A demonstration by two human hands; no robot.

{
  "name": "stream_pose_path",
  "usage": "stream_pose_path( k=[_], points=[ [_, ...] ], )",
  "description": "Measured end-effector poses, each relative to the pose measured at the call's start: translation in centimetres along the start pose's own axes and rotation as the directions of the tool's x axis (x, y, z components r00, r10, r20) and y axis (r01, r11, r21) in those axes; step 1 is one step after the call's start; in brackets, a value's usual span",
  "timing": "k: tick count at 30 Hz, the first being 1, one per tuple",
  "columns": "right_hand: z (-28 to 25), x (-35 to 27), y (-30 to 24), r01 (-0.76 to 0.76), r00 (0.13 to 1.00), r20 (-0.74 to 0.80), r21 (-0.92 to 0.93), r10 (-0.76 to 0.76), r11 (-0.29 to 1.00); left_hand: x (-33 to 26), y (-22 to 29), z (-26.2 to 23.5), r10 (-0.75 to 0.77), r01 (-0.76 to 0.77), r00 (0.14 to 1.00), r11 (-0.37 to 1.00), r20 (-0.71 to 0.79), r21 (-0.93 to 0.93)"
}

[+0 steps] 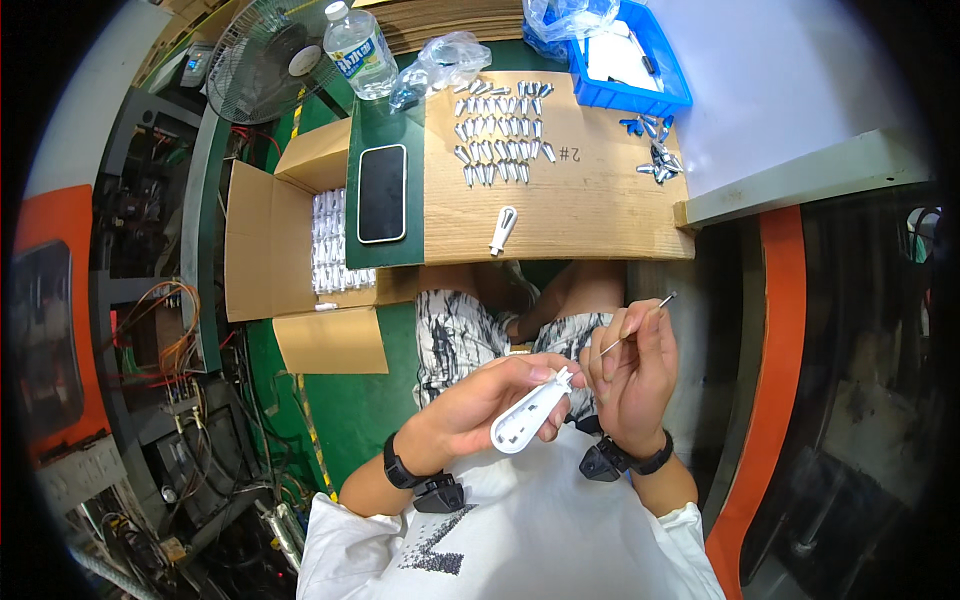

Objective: Trimming excess material from plastic components produced by an injection molding machine and packing them into bags.

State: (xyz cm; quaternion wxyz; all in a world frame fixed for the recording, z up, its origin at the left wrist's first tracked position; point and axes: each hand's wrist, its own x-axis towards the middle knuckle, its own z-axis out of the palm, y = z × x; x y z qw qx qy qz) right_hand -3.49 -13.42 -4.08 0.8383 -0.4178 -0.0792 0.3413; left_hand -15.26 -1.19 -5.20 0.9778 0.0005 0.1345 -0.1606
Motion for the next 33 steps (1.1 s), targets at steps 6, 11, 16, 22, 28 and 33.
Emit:
stream_pose_path(
  k=[6, 11, 16, 22, 28, 33],
  points=[
    [-0.3, 0.1, 0.1, -0.069, 0.995, 0.068, 0.009, 0.068, 0.998, -0.2, 0.1, -0.2, 0.0, 0.0, 1.0, 0.999, 0.008, 0.041],
    [-0.2, 0.1, 0.2, -0.192, 0.981, 0.046, 0.084, 0.189, 0.978, -0.4, 0.2, 0.1, 0.008, -0.007, 1.0, 0.998, -0.012, 0.062],
    [0.0, 0.1, 0.6, -0.286, 0.958, 0.043, 0.195, 0.283, 0.938, -0.3, 0.1, -0.5, 0.03, -0.032, 0.999, 0.998, 0.037, 0.054],
    [-1.2, -0.4, 1.4, -0.26, 0.963, 0.092, 0.067, 0.254, 0.963, -0.7, 0.4, 1.0, 0.064, -0.024, 0.984, 0.972, -0.163, 0.235],
    [-1.8, -0.5, 1.9, -0.262, 0.93, 0.266, 0.002, 0.252, 0.965, -0.8, 0.3, -0.4, 0.036, -0.038, 0.999, 0.998, 0.04, 0.052],
    [-1.5, 0.8, 1.1, -0.29, 0.947, 0.202, 0.192, 0.251, 0.938, -1.1, 0.3, -0.2, -0.003, 0.002, 0.996, 1.0, 0.092, 0.019]
  ],
)
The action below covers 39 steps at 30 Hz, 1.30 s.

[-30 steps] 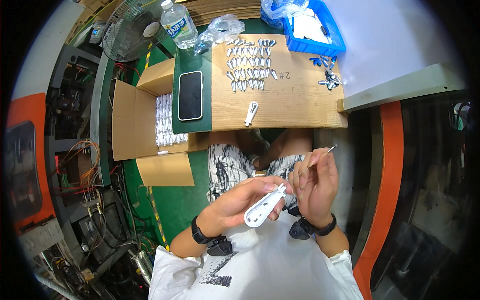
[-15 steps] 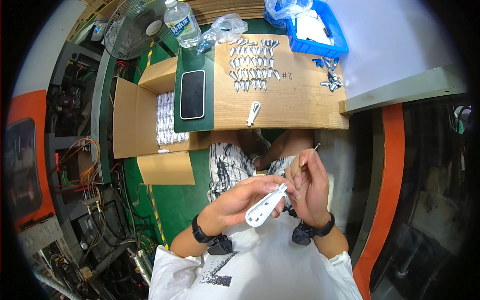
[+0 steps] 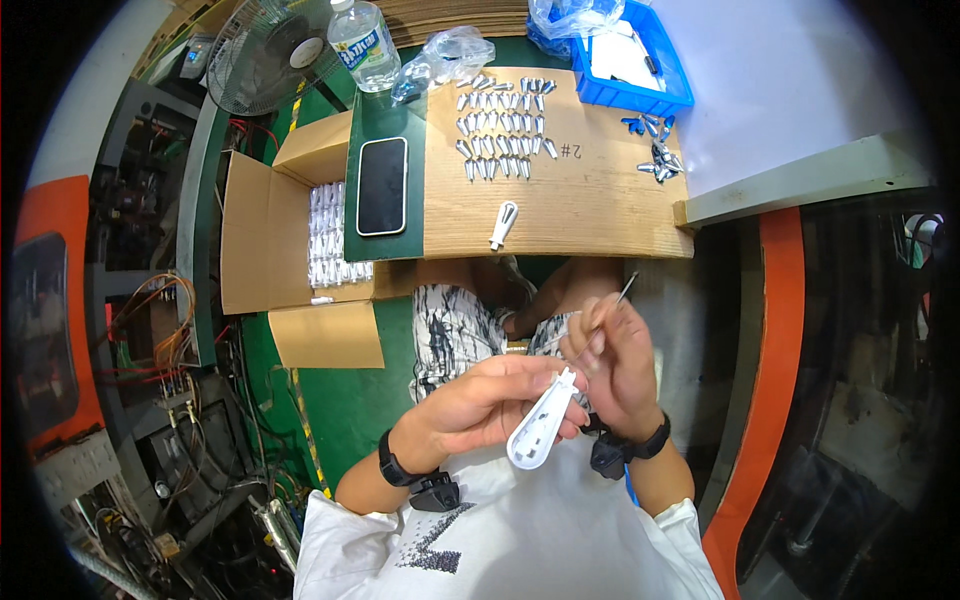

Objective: Trimming excess material from plastic components produced by an injection molding machine and packing them into bags.

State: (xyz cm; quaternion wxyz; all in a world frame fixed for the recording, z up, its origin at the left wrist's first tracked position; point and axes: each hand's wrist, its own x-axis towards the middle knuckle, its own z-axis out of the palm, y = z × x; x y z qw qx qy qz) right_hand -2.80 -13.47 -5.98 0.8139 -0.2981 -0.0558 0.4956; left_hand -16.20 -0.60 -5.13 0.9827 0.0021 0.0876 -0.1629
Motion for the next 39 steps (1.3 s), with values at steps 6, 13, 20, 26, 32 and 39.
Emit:
stream_pose_path(
  k=[6, 13, 20, 26, 32, 39],
  points=[
    [0.3, -0.8, -1.5, 0.227, 0.974, 0.034, -0.227, -0.226, 0.947, -0.2, -0.2, 0.4, 0.052, -0.053, 0.998, 0.998, -0.035, -0.027],
    [1.2, -2.0, -1.5, 0.442, 0.897, 0.268, -0.531, -0.351, 0.723, -0.3, -0.1, 0.9, 0.053, -0.052, 0.996, 0.999, -0.076, 0.013],
    [1.2, -1.9, -1.1, 0.507, 0.862, 0.339, -0.552, -0.378, 0.662, -0.3, -0.2, 0.8, 0.05, -0.045, 0.993, 0.998, -0.104, 0.054],
    [1.1, -1.9, -1.1, 0.512, 0.859, 0.352, -0.561, -0.373, 0.65, -0.4, -0.2, 0.9, 0.059, -0.057, 0.997, 0.998, -0.058, 0.04],
    [1.0, -1.8, -1.2, 0.555, 0.832, 0.392, -0.608, -0.393, 0.567, -0.4, -0.1, 1.1, 0.085, -0.079, 0.993, 0.994, -0.078, 0.074],
    [0.8, -1.8, -0.9, 0.593, 0.805, 0.403, -0.555, -0.436, 0.583, -0.6, 0.0, 1.0, 0.066, -0.061, 0.997, 0.994, -0.045, 0.094]
  ],
)
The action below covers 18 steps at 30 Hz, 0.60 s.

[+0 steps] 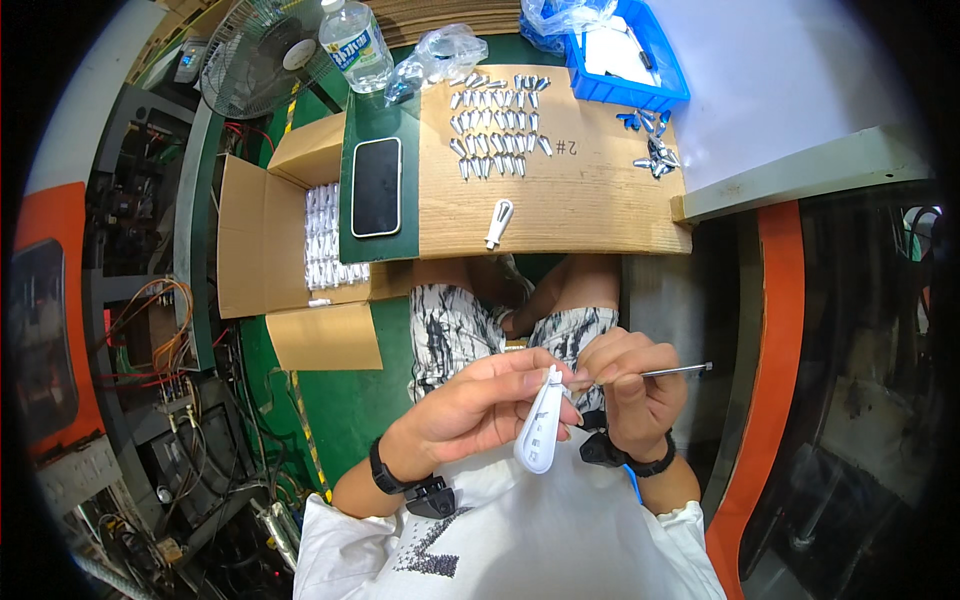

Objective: Trimming excess material from plastic components produced by an injection molding machine and packing them into bags.

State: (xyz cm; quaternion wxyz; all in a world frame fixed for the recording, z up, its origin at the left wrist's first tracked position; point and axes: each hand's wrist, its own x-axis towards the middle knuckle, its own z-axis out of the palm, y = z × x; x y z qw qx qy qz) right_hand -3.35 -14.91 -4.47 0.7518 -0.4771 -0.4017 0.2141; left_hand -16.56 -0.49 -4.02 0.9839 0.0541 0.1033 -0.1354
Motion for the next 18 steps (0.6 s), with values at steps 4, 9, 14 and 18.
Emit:
stream_pose_path(
  k=[4, 9, 14, 18],
  points=[
    [0.01, -0.01, -0.12, -0.009, 1.0, -0.006, -0.006, 0.009, 1.0, 0.0, -0.04, 0.15, -0.004, 0.004, 1.0, 1.0, -0.03, 0.013],
    [-0.25, 0.1, -0.03, -0.011, 1.0, 0.016, -0.039, 0.011, 0.999, 0.0, -0.11, 0.06, 0.009, -0.007, 0.999, 1.0, -0.051, 0.025],
    [-0.29, 0.37, -0.23, 0.01, 0.999, 0.032, -0.082, -0.008, 0.997, -0.1, 0.12, 0.29, 0.021, -0.016, 0.997, 0.998, -0.076, 0.064],
    [-0.08, 0.37, -0.27, -0.023, 1.0, 0.009, 0.069, 0.022, 0.997, -0.17, 0.02, 0.13, 0.018, -0.016, 0.999, 0.999, -0.03, 0.047]
  ],
)
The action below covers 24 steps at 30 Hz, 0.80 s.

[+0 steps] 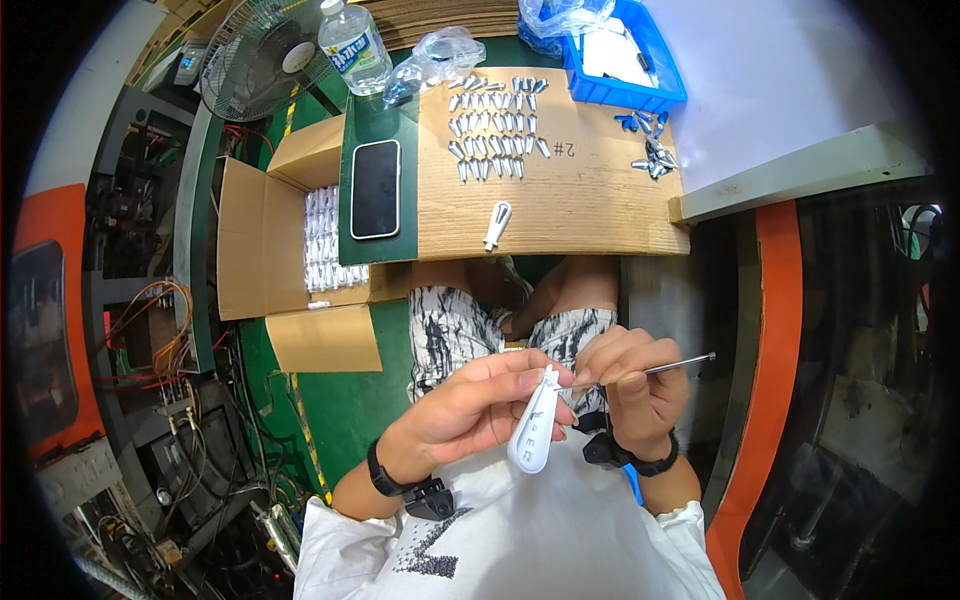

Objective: Trimming excess material from plastic components produced by an injection molding machine and packing them into bags.

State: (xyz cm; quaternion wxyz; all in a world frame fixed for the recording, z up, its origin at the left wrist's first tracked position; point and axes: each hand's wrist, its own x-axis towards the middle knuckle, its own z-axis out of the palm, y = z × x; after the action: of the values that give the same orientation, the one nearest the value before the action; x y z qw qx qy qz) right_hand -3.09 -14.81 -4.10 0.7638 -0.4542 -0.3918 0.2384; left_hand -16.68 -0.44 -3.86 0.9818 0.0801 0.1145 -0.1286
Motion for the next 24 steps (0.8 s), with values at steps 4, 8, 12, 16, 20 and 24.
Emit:
stream_pose_path(
  k=[4, 8, 12, 16, 20, 24],
  points=[
    [-0.02, 0.13, -0.19, 0.013, 1.0, 0.012, -0.021, -0.013, 1.0, -0.08, 0.03, 0.17, -0.007, 0.007, 1.0, 1.0, -0.013, 0.014],
    [-0.06, 0.35, -0.48, 0.033, 0.998, 0.056, -0.115, -0.027, 0.993, -0.16, 0.18, 0.4, -0.016, 0.016, 0.999, 1.0, -0.028, 0.021],
    [0.02, 0.42, -0.52, 0.038, 0.997, 0.071, -0.145, -0.028, 0.989, -0.22, 0.21, 0.39, -0.019, 0.021, 0.999, 0.999, -0.036, 0.034],
    [0.15, 0.32, -0.51, 0.044, 0.997, 0.069, -0.143, -0.035, 0.989, -0.32, 0.26, 0.43, -0.024, 0.026, 0.999, 0.998, -0.047, 0.049],
    [0.19, 0.29, -0.65, 0.055, 0.996, 0.078, -0.161, -0.043, 0.985, -0.33, 0.2, 0.25, -0.025, 0.028, 0.999, 0.998, -0.045, 0.06],
    [0.33, 0.39, -0.65, 0.04, 0.997, 0.068, -0.173, -0.028, 0.984, -0.45, 0.21, 0.32, -0.016, 0.018, 0.999, 0.998, -0.046, 0.055]
  ],
)
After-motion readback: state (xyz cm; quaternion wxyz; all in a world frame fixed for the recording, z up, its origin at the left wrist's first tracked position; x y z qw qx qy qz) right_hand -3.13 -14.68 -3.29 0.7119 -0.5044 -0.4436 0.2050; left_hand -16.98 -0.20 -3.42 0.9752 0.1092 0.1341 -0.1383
